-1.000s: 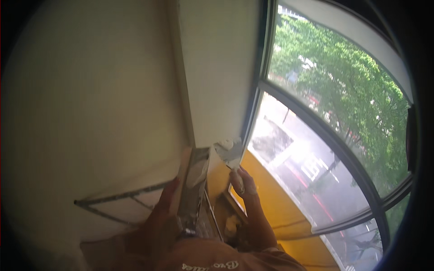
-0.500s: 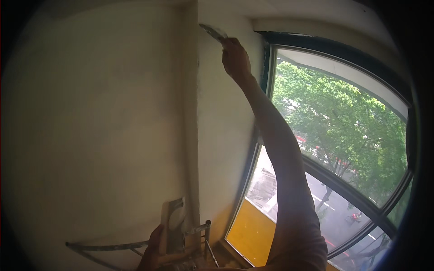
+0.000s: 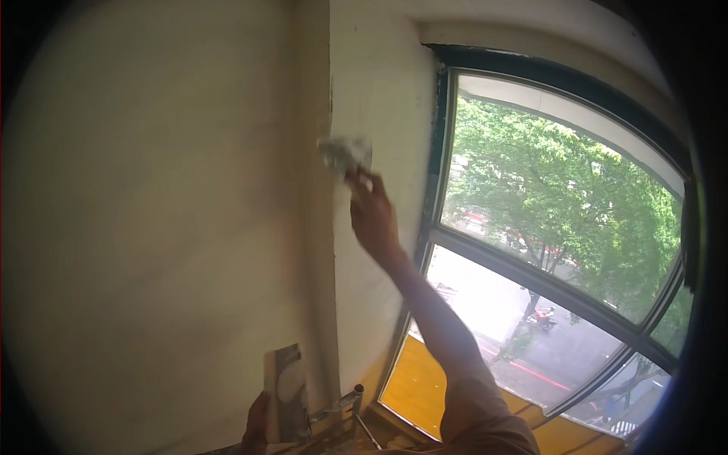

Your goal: The person uses a wide-bladed tool to apply plaster to a wall corner near a window, spreading it with smooth vertical strokes and picking up more material from a tray as needed.

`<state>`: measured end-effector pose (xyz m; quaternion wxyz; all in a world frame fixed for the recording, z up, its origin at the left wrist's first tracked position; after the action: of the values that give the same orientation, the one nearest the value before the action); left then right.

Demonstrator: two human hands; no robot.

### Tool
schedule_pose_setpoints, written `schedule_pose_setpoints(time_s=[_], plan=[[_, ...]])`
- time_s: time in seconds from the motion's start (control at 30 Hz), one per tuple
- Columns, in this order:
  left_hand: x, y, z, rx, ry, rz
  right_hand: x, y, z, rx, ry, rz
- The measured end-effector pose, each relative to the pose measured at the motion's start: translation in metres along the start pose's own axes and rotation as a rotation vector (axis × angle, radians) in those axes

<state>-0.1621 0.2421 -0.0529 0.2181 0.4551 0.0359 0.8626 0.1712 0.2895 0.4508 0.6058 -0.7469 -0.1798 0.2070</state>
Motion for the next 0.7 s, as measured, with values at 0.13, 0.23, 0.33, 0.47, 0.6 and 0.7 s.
schedule_pose_setpoints(time_s=[0.13,0.23,0.33,0.47,0.6,0.7], plan=[[0.007,0.003,0.022,0.029,-0.034,-0.047,0.0,0.047,-0.01,-0.137,0.006,0.128],[-0.007,-0.015,0.0,0.028,-0.04,0.007,-0.008,-0.005,-0.042,-0.092,0.08,0.082],[-0.011,-0.007,0.001,0.07,-0.006,0.031,-0.016,-0.11,-0.054,0.03,0.141,-0.098],[-0.025,-0.005,0.013,0.05,0.031,-0.01,-0.003,-0.237,-0.068,0.209,0.235,-0.378],[-0.03,0.009,0.008,0.084,0.095,0.012,0.006,-0.245,-0.052,0.143,0.177,-0.192],[-0.021,0.027,0.027,0.101,0.157,-0.009,0.012,-0.194,-0.04,0.122,0.141,-0.131]])
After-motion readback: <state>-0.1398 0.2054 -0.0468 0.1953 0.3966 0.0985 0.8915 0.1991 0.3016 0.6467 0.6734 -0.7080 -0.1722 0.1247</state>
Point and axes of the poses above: each hand's wrist, its own y-axis away from the middle knuckle, its own z-axis out of the palm, x = y × z, the point moved 10 cm from there along -y, towards the middle knuckle
